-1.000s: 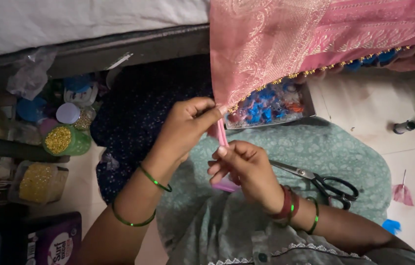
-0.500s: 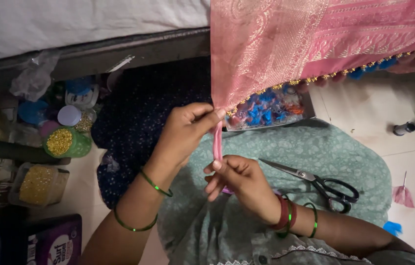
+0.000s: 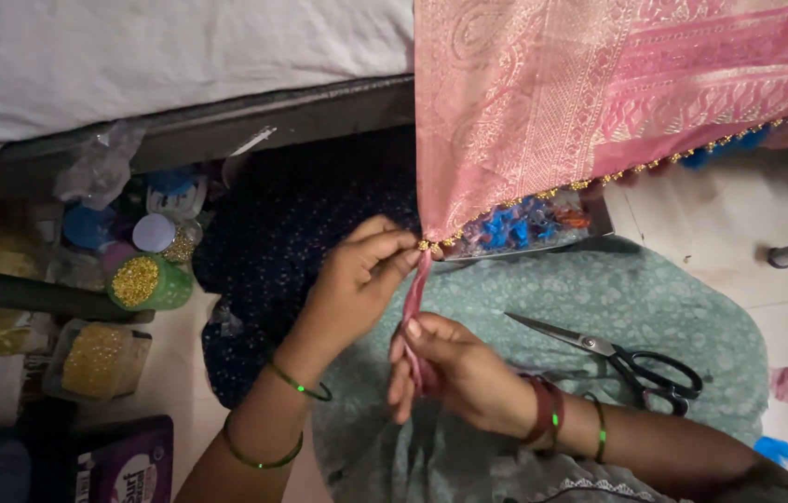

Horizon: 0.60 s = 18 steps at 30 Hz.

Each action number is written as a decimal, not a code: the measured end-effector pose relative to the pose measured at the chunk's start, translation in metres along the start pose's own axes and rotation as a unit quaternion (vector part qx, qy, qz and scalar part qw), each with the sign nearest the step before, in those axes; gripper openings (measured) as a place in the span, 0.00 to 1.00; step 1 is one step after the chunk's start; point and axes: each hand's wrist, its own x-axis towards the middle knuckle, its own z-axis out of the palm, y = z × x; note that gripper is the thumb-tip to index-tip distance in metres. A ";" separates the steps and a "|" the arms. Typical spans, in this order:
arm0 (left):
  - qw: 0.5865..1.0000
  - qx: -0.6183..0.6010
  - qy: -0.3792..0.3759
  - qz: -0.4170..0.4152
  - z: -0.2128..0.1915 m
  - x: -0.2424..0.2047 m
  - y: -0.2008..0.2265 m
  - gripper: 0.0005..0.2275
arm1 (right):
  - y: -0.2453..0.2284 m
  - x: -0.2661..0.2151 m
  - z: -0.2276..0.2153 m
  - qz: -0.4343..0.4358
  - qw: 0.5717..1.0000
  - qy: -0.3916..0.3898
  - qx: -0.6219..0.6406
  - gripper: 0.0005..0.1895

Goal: Tying and trimming decorative tassels on the edge of a pink fabric.

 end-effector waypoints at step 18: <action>0.995 -0.077 -0.013 -0.058 0.012 -0.012 -0.020 0.09 | -0.036 0.016 0.005 -0.364 0.847 0.208 -0.327 0.18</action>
